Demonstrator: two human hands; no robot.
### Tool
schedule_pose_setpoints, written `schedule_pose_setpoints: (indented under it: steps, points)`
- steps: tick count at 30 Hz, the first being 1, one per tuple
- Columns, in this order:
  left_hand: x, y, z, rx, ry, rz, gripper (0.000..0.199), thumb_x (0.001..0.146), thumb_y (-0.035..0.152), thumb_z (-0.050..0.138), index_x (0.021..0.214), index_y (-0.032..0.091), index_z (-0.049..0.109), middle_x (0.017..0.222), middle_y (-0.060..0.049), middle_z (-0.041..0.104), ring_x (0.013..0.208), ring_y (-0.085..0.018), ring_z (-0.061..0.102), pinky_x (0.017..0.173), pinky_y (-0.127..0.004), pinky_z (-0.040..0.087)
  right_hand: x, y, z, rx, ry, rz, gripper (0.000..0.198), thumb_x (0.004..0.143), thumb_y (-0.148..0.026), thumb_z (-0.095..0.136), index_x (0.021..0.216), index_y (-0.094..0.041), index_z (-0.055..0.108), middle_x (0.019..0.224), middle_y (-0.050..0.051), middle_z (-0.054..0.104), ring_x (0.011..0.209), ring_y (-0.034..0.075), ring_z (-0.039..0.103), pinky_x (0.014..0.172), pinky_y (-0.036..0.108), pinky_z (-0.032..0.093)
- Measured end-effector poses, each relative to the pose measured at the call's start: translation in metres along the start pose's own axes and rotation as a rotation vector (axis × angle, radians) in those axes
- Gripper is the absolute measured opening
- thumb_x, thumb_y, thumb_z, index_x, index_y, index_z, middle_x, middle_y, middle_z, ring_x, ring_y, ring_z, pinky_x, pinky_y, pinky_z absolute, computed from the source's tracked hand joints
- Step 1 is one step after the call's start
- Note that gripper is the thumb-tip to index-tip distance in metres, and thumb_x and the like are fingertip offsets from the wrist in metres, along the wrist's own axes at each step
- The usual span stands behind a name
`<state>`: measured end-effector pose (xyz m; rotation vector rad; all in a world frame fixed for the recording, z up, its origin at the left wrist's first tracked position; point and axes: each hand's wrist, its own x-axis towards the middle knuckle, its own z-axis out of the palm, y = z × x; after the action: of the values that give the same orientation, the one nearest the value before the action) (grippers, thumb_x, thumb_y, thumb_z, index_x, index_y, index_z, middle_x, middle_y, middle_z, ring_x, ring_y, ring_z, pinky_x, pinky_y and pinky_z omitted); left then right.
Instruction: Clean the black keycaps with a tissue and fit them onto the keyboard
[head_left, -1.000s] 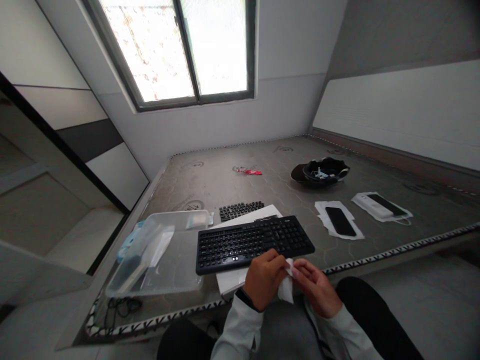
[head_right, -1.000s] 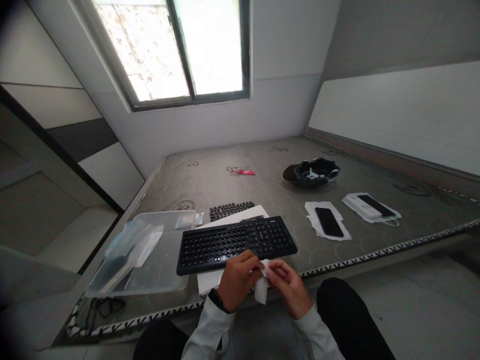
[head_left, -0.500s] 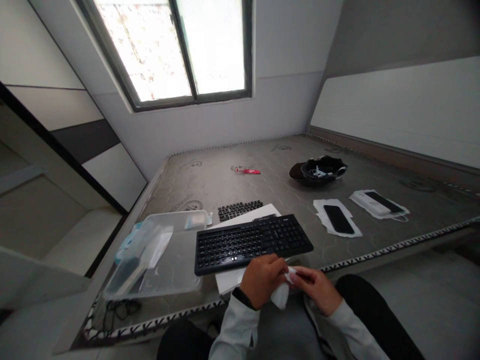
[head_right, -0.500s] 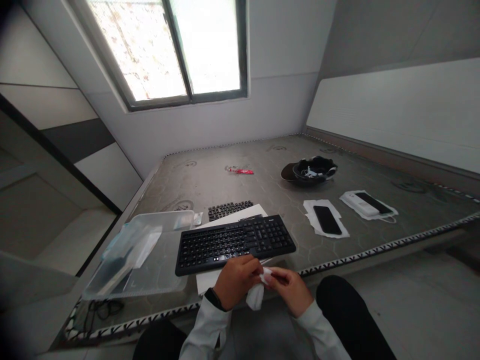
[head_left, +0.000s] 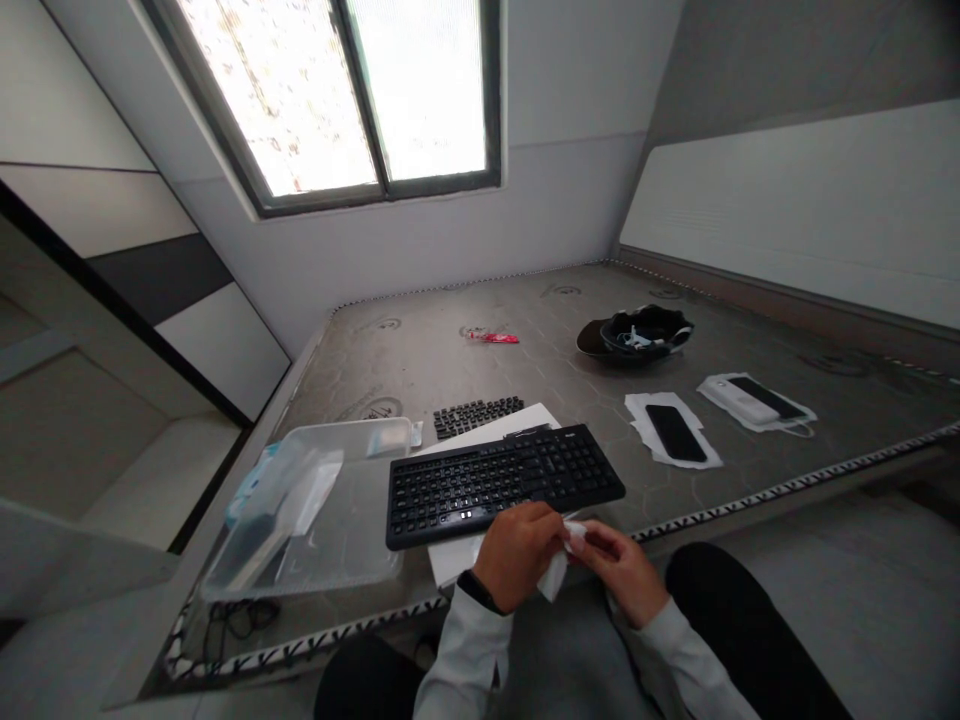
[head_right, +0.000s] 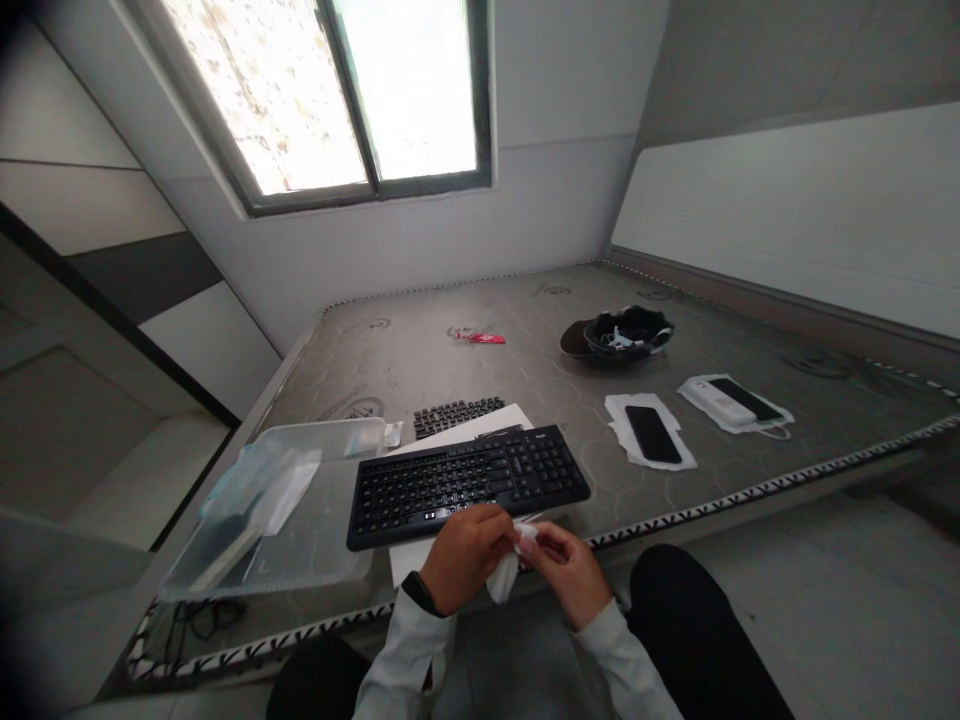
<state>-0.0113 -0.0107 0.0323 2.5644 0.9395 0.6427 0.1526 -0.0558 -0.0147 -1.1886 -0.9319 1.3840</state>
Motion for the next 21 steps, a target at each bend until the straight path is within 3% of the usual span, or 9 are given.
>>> schedule_pose_setpoints:
  steps: [5,12,21]
  points:
    - [0.002,0.001,0.001,-0.147,0.048,-0.063,0.017,0.086,0.012,0.053,0.097,0.021,0.064,0.093,-0.002,0.066,0.087,-0.015,0.06,0.078,-0.024,0.046,0.002,0.003,0.001,0.065,0.074,0.019,0.04,0.062,-0.048,0.077,0.087,-0.018,0.07,0.085,0.006,0.071,0.082,0.023,0.064,0.072,0.032,0.053]
    - [0.007,0.007,0.007,-0.389,0.145,-0.147,0.021,0.089,0.019,0.054,0.101,0.023,0.07,0.091,-0.002,0.071,0.083,-0.014,0.064,0.079,-0.024,0.047,0.008,0.018,-0.001,0.156,0.132,0.02,0.038,0.064,-0.051,0.074,0.082,-0.019,0.065,0.07,0.002,0.068,0.06,0.015,0.058,0.06,0.027,0.048]
    - [0.01,0.015,0.008,-0.527,0.192,-0.287,0.018,0.076,0.024,0.071,0.093,0.023,0.072,0.084,-0.001,0.071,0.072,-0.012,0.063,0.067,-0.021,0.048,0.005,0.016,-0.008,0.027,0.18,0.002,0.041,0.066,-0.061,0.066,0.069,-0.02,0.059,0.055,-0.002,0.057,0.054,0.016,0.051,0.053,0.026,0.041]
